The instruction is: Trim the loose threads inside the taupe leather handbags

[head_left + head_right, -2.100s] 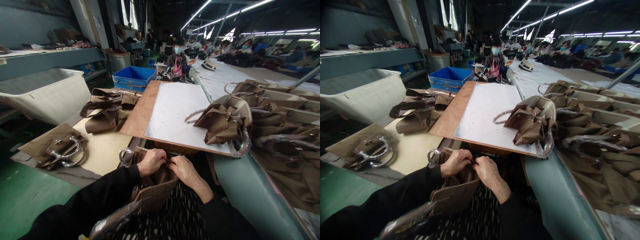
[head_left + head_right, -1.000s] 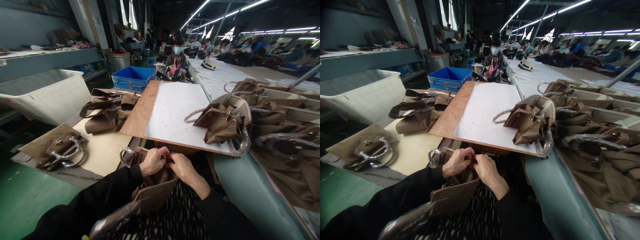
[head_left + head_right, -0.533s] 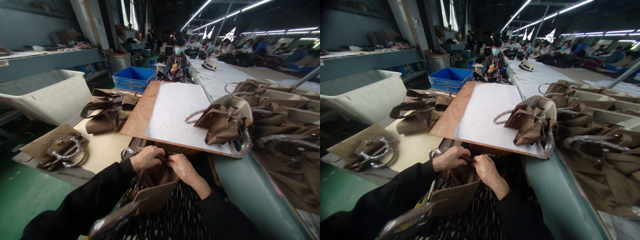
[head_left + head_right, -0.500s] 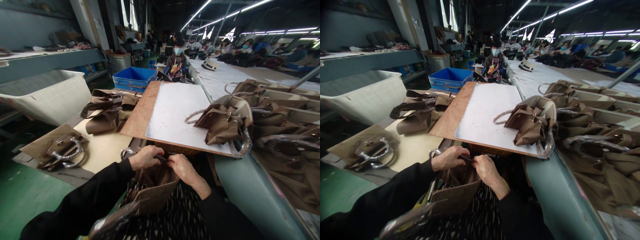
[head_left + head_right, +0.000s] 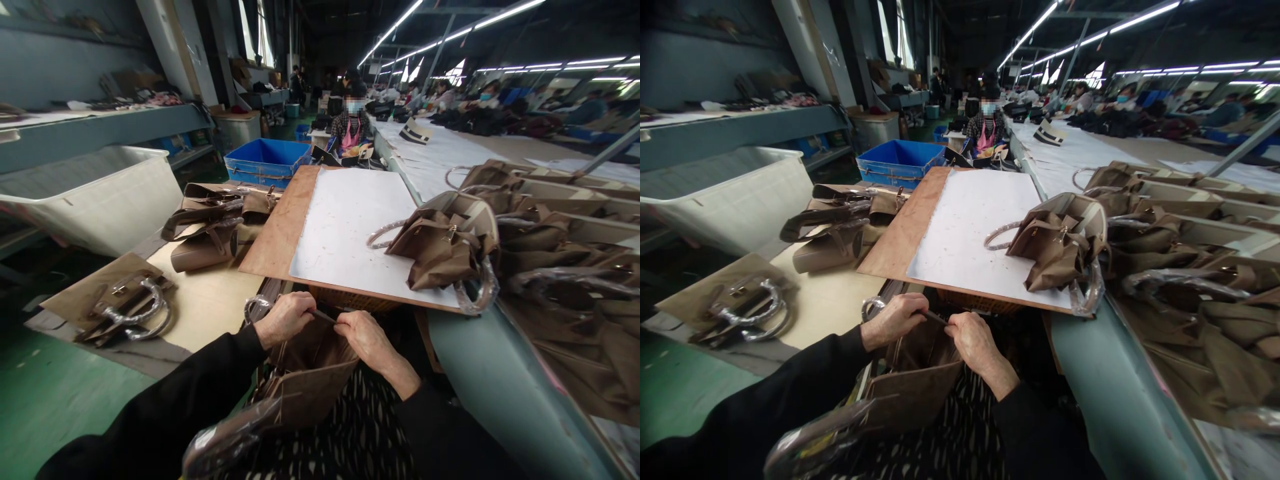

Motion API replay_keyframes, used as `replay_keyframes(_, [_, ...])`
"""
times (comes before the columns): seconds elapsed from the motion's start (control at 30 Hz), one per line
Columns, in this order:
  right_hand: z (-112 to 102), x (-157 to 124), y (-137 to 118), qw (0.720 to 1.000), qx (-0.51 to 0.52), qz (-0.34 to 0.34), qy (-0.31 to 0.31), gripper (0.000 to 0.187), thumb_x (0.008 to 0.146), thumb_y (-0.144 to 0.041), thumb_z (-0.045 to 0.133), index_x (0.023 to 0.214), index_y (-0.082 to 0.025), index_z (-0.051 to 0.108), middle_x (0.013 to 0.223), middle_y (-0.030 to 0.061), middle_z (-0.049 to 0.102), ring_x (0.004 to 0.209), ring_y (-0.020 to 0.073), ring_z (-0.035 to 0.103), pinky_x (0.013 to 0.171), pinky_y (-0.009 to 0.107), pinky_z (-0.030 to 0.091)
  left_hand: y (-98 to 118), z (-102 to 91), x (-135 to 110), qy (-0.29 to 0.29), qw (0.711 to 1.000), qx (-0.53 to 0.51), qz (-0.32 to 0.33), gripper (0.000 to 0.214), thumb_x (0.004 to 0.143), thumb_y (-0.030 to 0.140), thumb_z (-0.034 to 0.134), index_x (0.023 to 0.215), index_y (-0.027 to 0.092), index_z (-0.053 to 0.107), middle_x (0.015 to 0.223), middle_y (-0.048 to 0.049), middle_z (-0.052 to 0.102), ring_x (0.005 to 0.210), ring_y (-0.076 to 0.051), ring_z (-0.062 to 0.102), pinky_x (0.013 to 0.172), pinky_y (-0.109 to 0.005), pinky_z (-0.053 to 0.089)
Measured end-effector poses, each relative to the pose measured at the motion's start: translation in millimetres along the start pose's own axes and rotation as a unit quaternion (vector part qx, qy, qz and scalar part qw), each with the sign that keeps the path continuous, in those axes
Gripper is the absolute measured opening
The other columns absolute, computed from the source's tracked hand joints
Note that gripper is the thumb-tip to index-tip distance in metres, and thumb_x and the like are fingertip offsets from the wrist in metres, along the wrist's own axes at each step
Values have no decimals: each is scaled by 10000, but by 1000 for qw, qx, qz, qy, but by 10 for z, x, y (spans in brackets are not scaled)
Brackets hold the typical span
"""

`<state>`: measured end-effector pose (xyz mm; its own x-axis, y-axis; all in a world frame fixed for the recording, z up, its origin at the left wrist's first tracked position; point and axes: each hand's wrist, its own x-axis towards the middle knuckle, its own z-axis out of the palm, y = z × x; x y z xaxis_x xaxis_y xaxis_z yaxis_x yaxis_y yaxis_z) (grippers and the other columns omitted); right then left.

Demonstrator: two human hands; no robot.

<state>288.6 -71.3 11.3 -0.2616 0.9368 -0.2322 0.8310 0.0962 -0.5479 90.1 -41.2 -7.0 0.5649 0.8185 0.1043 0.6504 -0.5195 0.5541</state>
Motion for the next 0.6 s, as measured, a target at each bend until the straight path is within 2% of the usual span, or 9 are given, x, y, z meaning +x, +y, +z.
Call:
replay_keyframes(0.27, [2, -1, -4, 1000, -1, 1, -3, 229, 759, -298, 478, 566, -190, 535, 593, -17, 571, 648, 116, 528, 562, 220, 268, 24, 37, 1, 0, 1000, 8, 15, 65, 758, 143, 511, 731, 164, 566, 776, -8, 584, 740, -135, 516, 697, -231, 370])
replay_keyframes(0.6, [-8, 44, -44, 1000, 6, 6, -17, 255, 768, -337, 477, 572, -187, 542, 577, -22, 559, 616, 106, 507, 533, 214, 252, 74, 39, 17, 25, 998, -16, -57, 56, 713, 144, 545, 665, 162, 568, 707, 12, 587, 664, -110, 509, 609, -209, 332])
